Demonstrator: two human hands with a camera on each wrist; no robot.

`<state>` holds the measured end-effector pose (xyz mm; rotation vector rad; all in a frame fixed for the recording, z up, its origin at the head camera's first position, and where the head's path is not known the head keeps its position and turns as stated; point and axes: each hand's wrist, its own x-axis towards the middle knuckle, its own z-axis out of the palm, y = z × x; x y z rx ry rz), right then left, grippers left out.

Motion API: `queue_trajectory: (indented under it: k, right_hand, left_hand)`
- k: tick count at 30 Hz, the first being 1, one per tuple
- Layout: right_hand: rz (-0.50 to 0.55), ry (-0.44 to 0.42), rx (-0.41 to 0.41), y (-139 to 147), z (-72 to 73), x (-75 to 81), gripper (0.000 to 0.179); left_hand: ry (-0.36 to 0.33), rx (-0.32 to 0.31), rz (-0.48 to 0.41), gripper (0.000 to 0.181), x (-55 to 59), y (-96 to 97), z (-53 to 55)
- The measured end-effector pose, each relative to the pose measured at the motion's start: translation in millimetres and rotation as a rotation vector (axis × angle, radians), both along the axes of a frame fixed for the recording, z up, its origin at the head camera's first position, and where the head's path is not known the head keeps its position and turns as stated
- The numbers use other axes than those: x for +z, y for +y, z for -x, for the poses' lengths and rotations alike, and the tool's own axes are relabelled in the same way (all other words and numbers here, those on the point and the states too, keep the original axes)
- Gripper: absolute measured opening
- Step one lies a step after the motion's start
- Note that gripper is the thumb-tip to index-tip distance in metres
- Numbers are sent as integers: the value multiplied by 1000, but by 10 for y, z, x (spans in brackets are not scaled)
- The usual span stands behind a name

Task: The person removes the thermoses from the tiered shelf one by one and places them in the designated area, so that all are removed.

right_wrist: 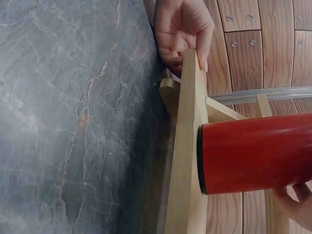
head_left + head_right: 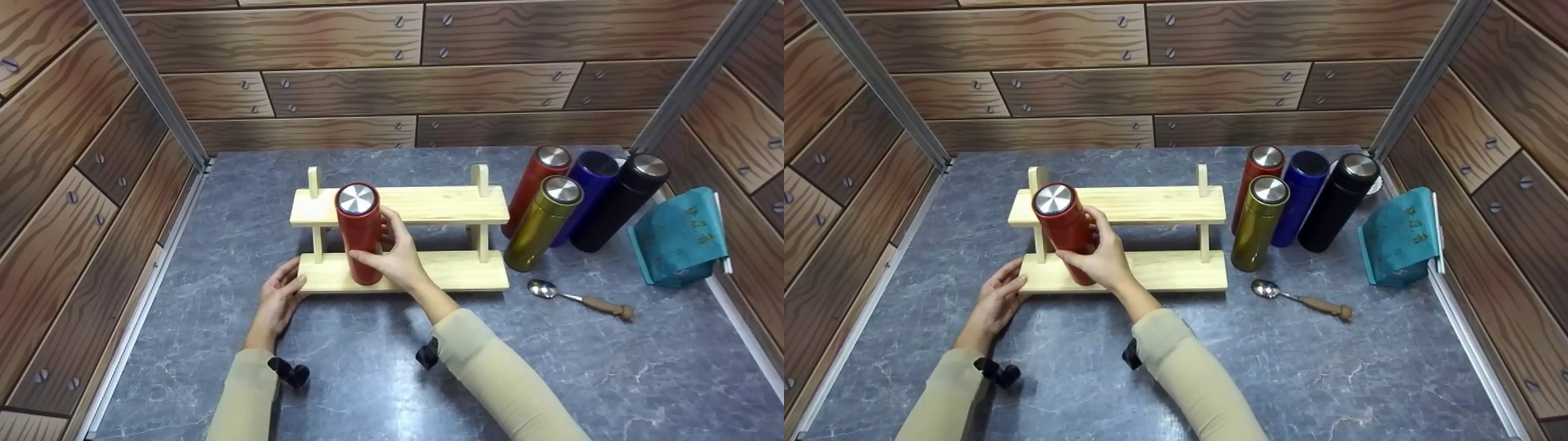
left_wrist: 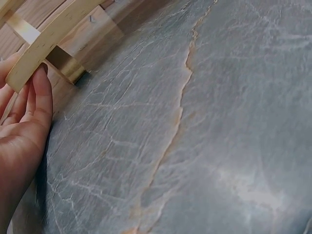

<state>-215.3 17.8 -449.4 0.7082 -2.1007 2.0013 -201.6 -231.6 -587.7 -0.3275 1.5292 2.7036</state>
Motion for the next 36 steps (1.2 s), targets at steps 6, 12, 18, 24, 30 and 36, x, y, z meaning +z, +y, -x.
queue_trajectory:
  k: [6, 12, 18, 24, 30, 36]
  right_hand:
    - [47, -16, -33, 90, -32, -16, 73]
    - [63, -5, -38, 185, -48, -16, 73]
    - [74, 3, -46, 260, -80, -25, 73]
    - [95, -13, -34, 346, -135, -41, 73]
    - [125, -3, -40, 451, -163, -14, 72]
    - [145, -3, -60, 560, -185, 7, 72]
  left_hand:
    - [-4, -8, -5, 55, -25, 14, -13]
    - [1, -1, -2, 55, -27, 0, -25]
    - [-8, 2, -15, 55, -34, -19, -27]
    - [-10, -3, -5, 56, -30, -14, -42]
    - [-5, -7, -11, 55, -6, -6, -15]
    - [-10, -3, -14, 56, 15, -2, 6]
